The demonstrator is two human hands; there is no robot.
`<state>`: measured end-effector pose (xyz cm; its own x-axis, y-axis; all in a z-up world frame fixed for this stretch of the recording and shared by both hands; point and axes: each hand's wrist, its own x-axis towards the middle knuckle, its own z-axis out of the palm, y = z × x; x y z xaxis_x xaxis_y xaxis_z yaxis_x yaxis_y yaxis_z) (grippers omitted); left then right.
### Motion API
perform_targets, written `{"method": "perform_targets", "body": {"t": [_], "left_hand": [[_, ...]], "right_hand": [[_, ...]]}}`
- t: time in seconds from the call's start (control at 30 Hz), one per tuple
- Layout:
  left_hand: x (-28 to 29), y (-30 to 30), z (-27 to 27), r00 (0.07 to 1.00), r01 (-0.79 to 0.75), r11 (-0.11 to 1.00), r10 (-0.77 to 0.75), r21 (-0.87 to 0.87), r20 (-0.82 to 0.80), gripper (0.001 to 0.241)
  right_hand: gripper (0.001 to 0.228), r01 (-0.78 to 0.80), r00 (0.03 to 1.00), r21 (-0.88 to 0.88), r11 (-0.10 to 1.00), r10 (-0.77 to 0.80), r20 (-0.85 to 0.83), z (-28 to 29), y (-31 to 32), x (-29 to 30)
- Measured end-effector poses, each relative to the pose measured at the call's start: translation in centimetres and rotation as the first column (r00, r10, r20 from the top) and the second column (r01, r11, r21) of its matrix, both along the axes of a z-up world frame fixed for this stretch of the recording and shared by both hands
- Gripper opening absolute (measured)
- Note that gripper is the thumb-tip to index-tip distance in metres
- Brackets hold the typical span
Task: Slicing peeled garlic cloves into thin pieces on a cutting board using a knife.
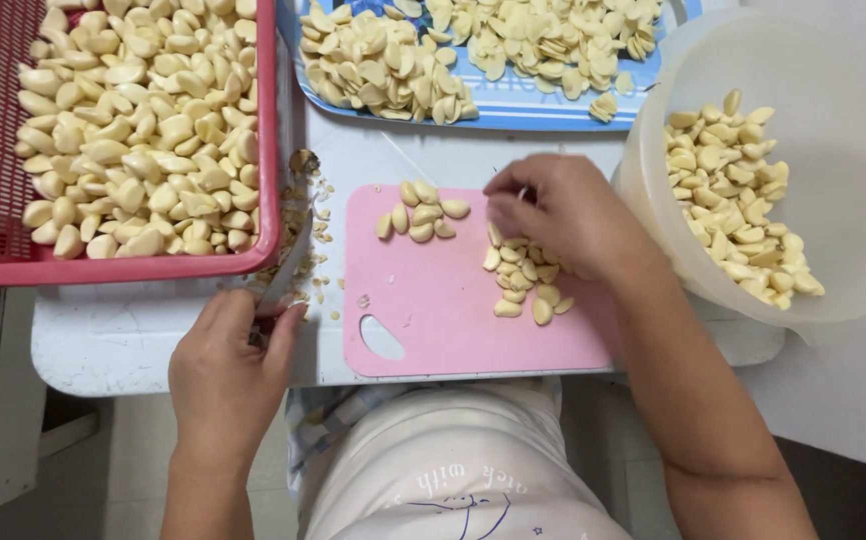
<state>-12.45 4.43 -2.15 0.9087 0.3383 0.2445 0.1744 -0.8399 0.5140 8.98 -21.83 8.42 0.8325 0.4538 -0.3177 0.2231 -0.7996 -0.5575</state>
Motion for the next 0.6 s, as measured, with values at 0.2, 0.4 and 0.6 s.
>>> {"method": "perform_targets", "body": {"t": [0.2,0.4,0.6], "left_hand": [[0.7,-1.6,0.8,1.000,0.005,0.998,-0.007,-0.066,-0.030,0.015],[1.6,-3.3,1.7,0.997,0.072,0.983,-0.071,-0.167,0.012,0.029],[2.2,-5.1,3.0,0.965,0.231,0.941,-0.253,-0.248,-0.065,0.051]], "right_hand": [[0.022,-0.068,0.994,-0.041,0.997,0.071,0.078,-4.2,-1.8,-0.4],[0.014,0.147,0.989,0.425,0.893,-0.129,-0.073,-4.3,-2.9,-2.2],[0.023,0.383,0.915,0.599,0.703,-0.201,-0.350,-4.9,-5.0,-4.5]]}}
